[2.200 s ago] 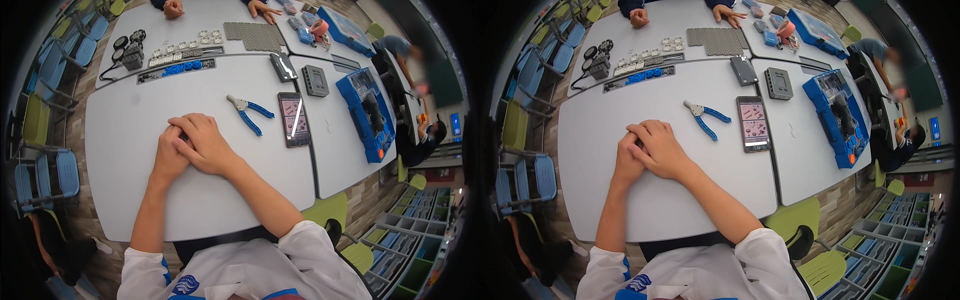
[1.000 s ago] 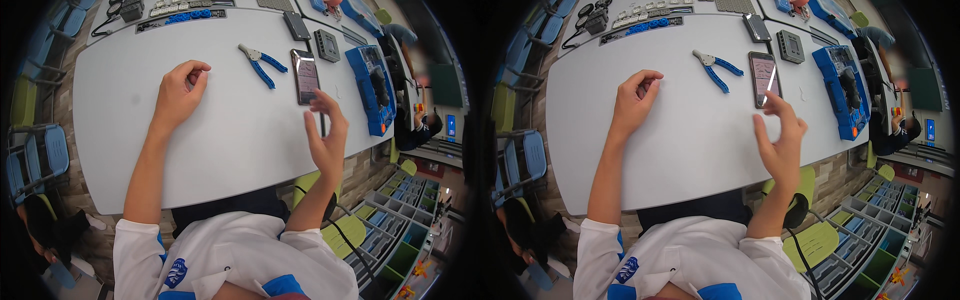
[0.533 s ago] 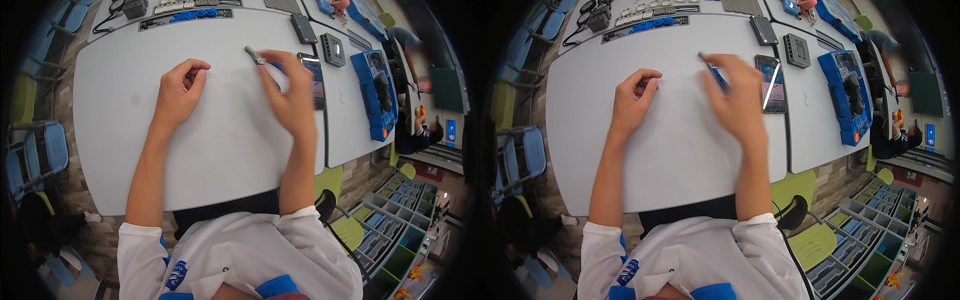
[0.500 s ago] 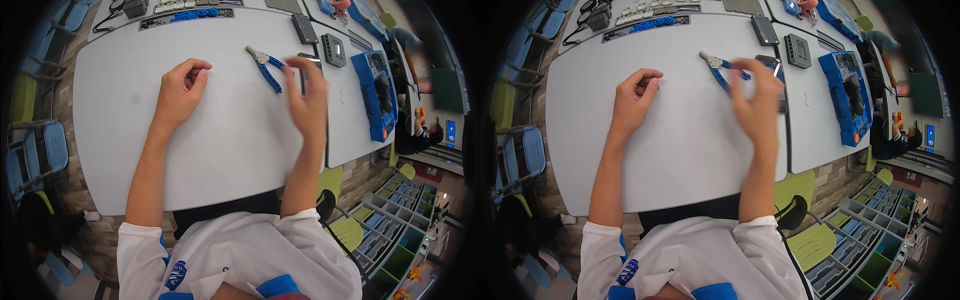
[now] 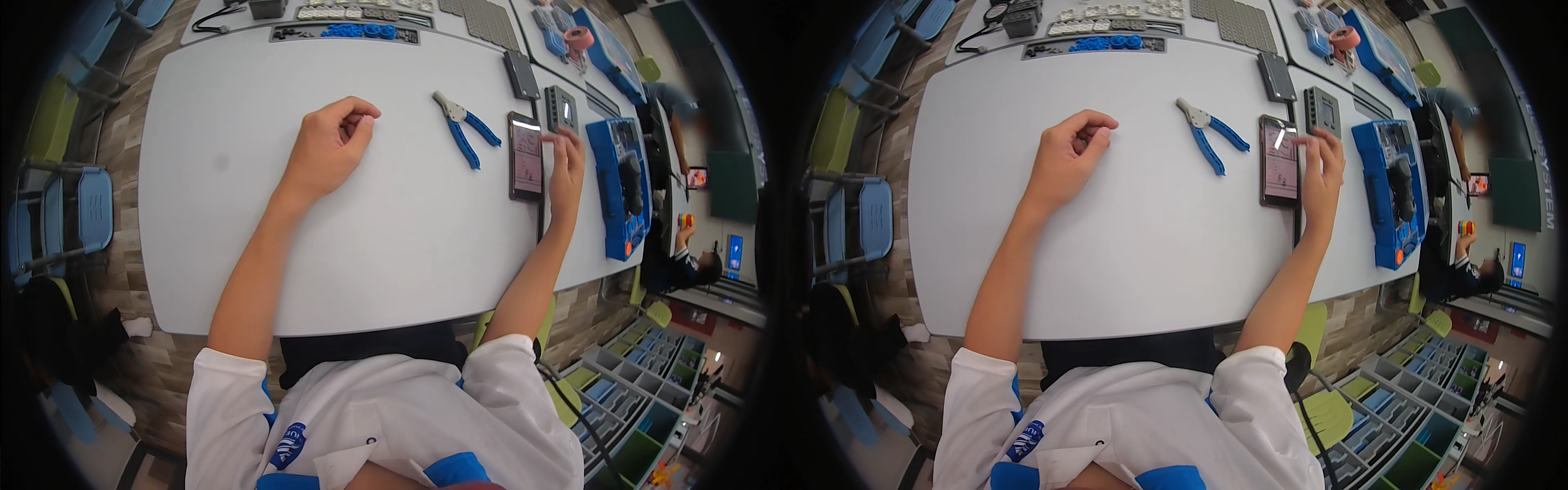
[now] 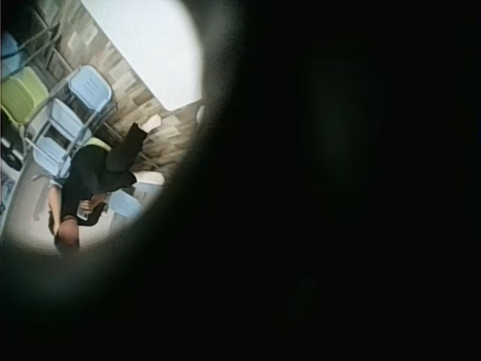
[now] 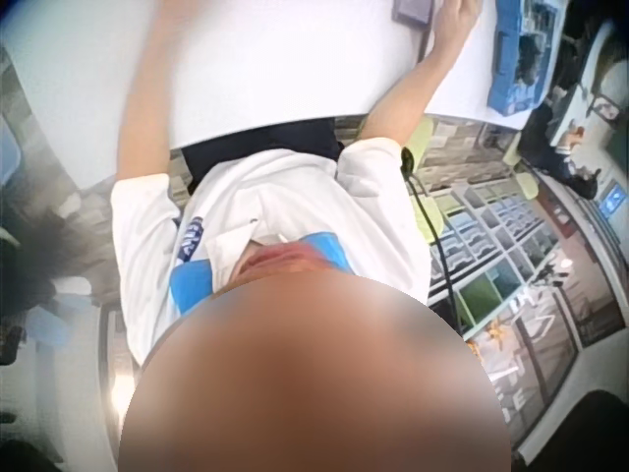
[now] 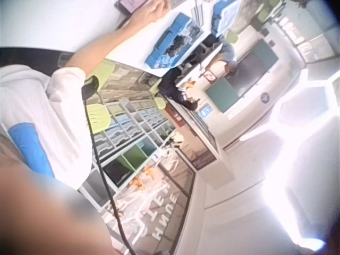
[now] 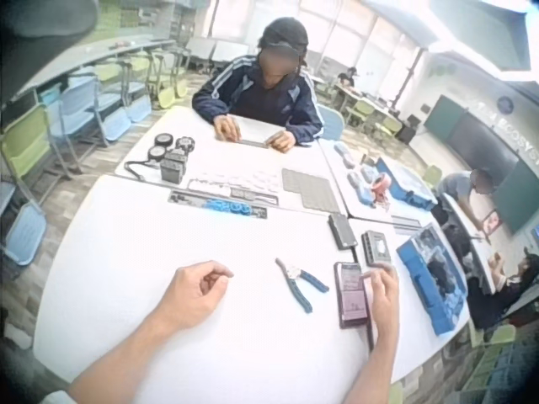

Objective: The person assembles small mechanical components on a white table, using pliers to manipulate blue plastic pieces and attaching them to a gray perforated beam. They handle wheels, connectors, and other small parts, organizing them on the table while building a structure.

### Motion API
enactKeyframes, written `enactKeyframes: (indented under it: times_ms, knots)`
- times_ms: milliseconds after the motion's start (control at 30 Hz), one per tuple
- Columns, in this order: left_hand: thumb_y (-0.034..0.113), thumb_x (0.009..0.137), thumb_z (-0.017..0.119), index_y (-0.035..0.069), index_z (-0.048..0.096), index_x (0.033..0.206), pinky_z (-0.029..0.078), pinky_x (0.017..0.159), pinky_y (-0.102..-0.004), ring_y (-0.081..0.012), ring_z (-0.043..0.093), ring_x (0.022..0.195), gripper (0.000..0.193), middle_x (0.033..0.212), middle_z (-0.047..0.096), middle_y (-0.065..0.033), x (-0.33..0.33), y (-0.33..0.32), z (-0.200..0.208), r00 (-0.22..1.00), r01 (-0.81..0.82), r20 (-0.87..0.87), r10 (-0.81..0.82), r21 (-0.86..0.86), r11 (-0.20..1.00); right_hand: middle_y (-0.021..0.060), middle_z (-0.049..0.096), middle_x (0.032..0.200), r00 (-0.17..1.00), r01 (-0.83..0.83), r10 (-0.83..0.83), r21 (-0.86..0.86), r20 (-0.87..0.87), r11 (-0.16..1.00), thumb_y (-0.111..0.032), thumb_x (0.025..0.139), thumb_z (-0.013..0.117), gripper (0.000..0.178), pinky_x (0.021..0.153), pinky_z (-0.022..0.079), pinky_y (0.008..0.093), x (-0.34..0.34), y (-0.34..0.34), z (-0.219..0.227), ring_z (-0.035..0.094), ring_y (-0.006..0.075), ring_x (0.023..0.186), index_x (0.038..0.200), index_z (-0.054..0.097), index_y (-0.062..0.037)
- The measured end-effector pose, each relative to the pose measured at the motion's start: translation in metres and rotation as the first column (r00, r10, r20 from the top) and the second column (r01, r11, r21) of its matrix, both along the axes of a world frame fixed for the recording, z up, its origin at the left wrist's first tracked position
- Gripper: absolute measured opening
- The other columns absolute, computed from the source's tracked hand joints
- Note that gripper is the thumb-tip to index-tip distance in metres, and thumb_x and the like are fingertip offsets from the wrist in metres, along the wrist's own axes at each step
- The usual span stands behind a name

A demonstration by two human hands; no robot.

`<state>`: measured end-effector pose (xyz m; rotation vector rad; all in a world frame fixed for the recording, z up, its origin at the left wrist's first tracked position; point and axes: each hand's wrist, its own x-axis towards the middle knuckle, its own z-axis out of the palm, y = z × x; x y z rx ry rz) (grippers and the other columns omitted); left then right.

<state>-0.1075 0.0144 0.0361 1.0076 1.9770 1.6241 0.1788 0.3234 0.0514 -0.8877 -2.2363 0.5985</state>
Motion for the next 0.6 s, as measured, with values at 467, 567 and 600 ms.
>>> enactKeyframes:
  times_ms: [467, 567, 600]
  knots:
    - [0.010, 0.105, 0.068, -0.001, 0.079, 0.113, 0.058, 0.075, -0.0303, -0.0120, 0.067, 0.075, 0.017, 0.089, 0.078, -0.0074, 0.000, -0.002, 0.006, 1.000, 0.008, -0.018, -0.010, -0.075, 0.997, 0.0117, 0.068, 0.143, 0.999, -0.035, 0.033, -0.090, -0.025, 0.995, -0.039, 0.118, 0.055, 0.047, 0.121, 0.041, 0.0454, 0.006, -0.003, -0.011, 0.057, 0.0293, 0.141, 0.106, 0.084, -0.0037]
    - [0.010, 0.105, 0.068, -0.001, 0.079, 0.113, 0.058, 0.075, -0.0302, -0.0119, 0.067, 0.075, 0.017, 0.089, 0.078, -0.0073, 0.000, -0.002, 0.008, 1.000, 0.002, -0.013, -0.003, -0.076, 0.997, 0.0120, 0.067, 0.144, 1.000, -0.007, 0.008, -0.108, 0.005, 0.994, -0.038, 0.119, 0.054, 0.046, 0.121, 0.041, 0.0454, 0.010, -0.011, -0.006, 0.056, 0.0296, 0.141, 0.110, 0.086, -0.0059]
    - [0.010, 0.105, 0.068, -0.001, 0.079, 0.113, 0.058, 0.075, -0.0302, -0.0118, 0.067, 0.075, 0.017, 0.089, 0.078, -0.0073, 0.001, -0.002, 0.008, 1.000, 0.003, -0.004, -0.003, -0.079, 0.997, 0.0123, 0.067, 0.144, 0.999, -0.033, 0.033, -0.097, 0.000, 0.995, -0.038, 0.119, 0.054, 0.046, 0.121, 0.041, 0.0454, 0.009, -0.012, -0.006, 0.056, 0.0296, 0.142, 0.112, 0.087, -0.0060]
